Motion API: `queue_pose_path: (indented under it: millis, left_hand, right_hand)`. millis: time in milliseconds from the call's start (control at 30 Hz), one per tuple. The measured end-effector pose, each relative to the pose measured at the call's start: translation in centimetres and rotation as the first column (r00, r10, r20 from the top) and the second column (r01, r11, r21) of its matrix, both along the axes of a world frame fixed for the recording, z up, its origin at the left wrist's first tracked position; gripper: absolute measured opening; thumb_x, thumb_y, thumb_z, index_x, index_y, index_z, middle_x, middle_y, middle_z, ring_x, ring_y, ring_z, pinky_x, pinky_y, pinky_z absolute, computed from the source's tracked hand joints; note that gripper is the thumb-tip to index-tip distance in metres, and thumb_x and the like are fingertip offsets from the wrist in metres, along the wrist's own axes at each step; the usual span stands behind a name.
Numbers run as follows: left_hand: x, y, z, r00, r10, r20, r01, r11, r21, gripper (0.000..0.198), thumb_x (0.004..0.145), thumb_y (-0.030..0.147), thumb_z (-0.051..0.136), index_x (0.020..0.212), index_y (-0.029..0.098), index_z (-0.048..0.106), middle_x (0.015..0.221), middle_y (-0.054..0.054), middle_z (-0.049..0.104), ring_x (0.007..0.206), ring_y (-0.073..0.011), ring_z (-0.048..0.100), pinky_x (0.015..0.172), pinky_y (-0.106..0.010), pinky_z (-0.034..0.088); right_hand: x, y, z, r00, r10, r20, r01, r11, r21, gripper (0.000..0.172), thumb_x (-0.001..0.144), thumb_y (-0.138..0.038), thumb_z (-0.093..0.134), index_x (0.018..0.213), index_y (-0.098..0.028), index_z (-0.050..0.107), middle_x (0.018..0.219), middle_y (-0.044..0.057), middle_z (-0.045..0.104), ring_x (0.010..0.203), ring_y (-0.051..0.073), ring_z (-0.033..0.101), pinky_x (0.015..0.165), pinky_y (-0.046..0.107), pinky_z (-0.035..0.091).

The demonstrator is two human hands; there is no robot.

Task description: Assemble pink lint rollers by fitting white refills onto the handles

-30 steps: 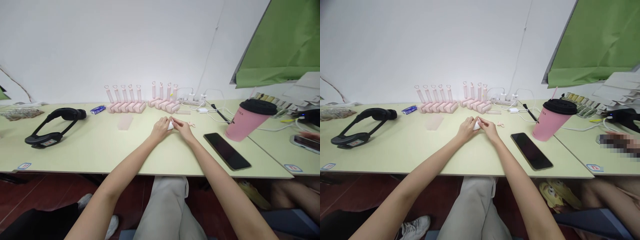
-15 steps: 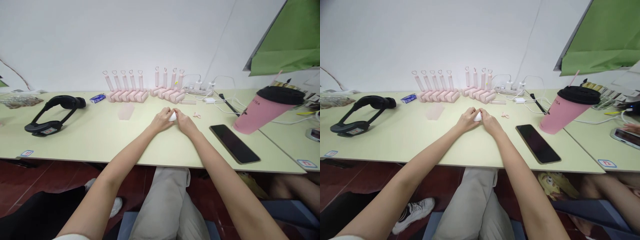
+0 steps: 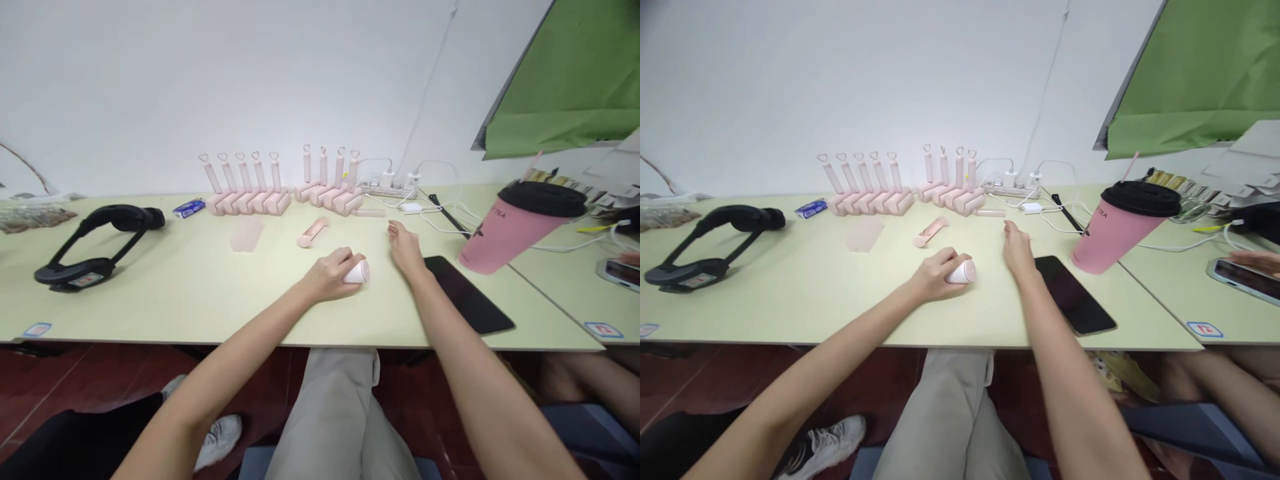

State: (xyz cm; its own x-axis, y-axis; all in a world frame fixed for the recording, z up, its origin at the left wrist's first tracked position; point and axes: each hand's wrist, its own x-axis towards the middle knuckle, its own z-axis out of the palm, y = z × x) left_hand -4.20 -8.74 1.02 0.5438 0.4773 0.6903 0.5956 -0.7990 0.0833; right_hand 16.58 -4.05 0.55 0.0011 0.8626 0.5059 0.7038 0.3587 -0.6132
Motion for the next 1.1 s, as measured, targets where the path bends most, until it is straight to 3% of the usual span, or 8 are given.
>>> queue_pose_path:
  millis: [133, 233, 333, 433, 533, 667, 800, 1100]
  left_hand:
    - [-0.7, 1.5, -0.3, 0.968, 0.25, 0.006, -0.25, 0.967, -0.054, 0.044, 0.078, 0.038, 0.053, 0.118, 0.022, 0.049, 0.095, -0.005, 0.052, 0.087, -0.0172, 0.052, 0.072, -0.026, 0.043]
    - [-0.7, 3.0, -0.3, 0.957, 0.262, -0.123, -0.273, 0.958, -0.083, 0.07, 0.072, 0.048, 0.059, 0.132, 0.021, 0.035, 0.101, -0.007, 0.053, 0.096, -0.0218, 0.05, 0.083, -0.034, 0.041]
    - [-0.5, 3.3, -0.1, 0.956, 0.265, -0.129, -0.276, 0.958, -0.074, 0.088, 0.067, 0.056, 0.06, 0.137, 0.016, 0.023, 0.113, -0.011, 0.051, 0.109, -0.0253, 0.044, 0.102, -0.045, 0.023]
    - [-1.5, 3.2, 0.3, 0.957, 0.272, -0.105, -0.283, 0.953, -0.11, 0.093, 0.06, 0.058, 0.065, 0.135, 0.019, 0.026, 0.126, -0.012, 0.043, 0.12, -0.0291, 0.035, 0.106, -0.054, 0.005]
    - [-3.9, 3.8, 0.3, 0.957, 0.272, -0.098, -0.289, 0.917, -0.275, 0.093, 0.055, 0.053, 0.071, 0.133, 0.022, 0.031, 0.132, -0.013, 0.037, 0.123, -0.0325, 0.032, 0.104, -0.055, 0.014]
    - [-6.3, 5.3, -0.6, 0.975, 0.221, -0.033, -0.2, 0.801, -0.564, 0.066, 0.07, 0.031, 0.063, 0.129, 0.015, 0.038, 0.123, -0.014, 0.046, 0.114, -0.0258, 0.046, 0.097, -0.041, 0.035]
    - [-5.9, 5.9, -1.6, 0.971, 0.222, 0.094, -0.137, 0.829, -0.542, 0.059, 0.072, 0.019, 0.059, 0.127, 0.015, 0.04, 0.126, -0.012, 0.049, 0.117, -0.0229, 0.044, 0.1, -0.038, 0.033]
    - [-5.2, 5.9, -2.0, 0.955, 0.266, 0.13, -0.172, 0.856, -0.487, 0.054, 0.069, 0.03, 0.066, 0.118, 0.016, 0.05, 0.117, -0.01, 0.056, 0.109, -0.0232, 0.05, 0.093, -0.036, 0.039]
  right_hand:
    - [-0.1, -0.2, -0.2, 0.986, 0.045, -0.158, -0.033, 0.997, 0.077, 0.038, 0.088, -0.025, 0.029, 0.12, -0.017, 0.047, 0.103, 0.011, 0.065, 0.099, 0.018, 0.059, 0.088, 0.035, 0.043]
    - [-2.4, -1.1, -0.1, 0.968, 0.194, -0.157, -0.193, 0.981, 0.022, 0.038, 0.087, -0.037, 0.036, 0.122, -0.026, 0.047, 0.109, 0.005, 0.064, 0.103, 0.019, 0.057, 0.088, 0.037, 0.043]
    - [-3.7, -1.6, -0.4, 0.925, 0.371, -0.078, -0.379, 0.915, -0.14, 0.042, 0.078, -0.042, 0.054, 0.118, -0.03, 0.052, 0.109, 0.002, 0.064, 0.102, 0.02, 0.058, 0.089, 0.037, 0.043]
    - [-3.7, -1.6, -0.8, 0.916, 0.395, -0.075, -0.402, 0.899, -0.173, 0.047, 0.071, -0.039, 0.063, 0.116, -0.029, 0.054, 0.102, 0.001, 0.067, 0.097, 0.019, 0.06, 0.09, 0.037, 0.042]
    - [-3.6, -1.4, -1.1, 0.922, 0.375, -0.094, -0.385, 0.912, -0.14, 0.044, 0.073, -0.036, 0.062, 0.115, -0.026, 0.055, 0.1, 0.001, 0.067, 0.095, 0.018, 0.06, 0.09, 0.036, 0.042]
    - [-3.6, -1.3, -1.2, 0.935, 0.344, -0.084, -0.351, 0.93, -0.106, 0.042, 0.07, -0.034, 0.064, 0.111, -0.024, 0.058, 0.105, 0.003, 0.065, 0.098, 0.017, 0.059, 0.09, 0.034, 0.042]
    - [-3.5, -1.4, -1.1, 0.952, 0.294, -0.084, -0.302, 0.946, -0.119, 0.044, 0.066, -0.032, 0.068, 0.109, -0.023, 0.061, 0.095, 0.003, 0.068, 0.088, 0.017, 0.062, 0.085, 0.032, 0.045]
    - [-3.4, -1.2, -0.9, 0.962, 0.19, -0.196, -0.215, 0.97, -0.116, 0.037, 0.067, -0.027, 0.066, 0.102, -0.018, 0.064, 0.093, 0.004, 0.069, 0.077, 0.015, 0.063, 0.078, 0.028, 0.046]
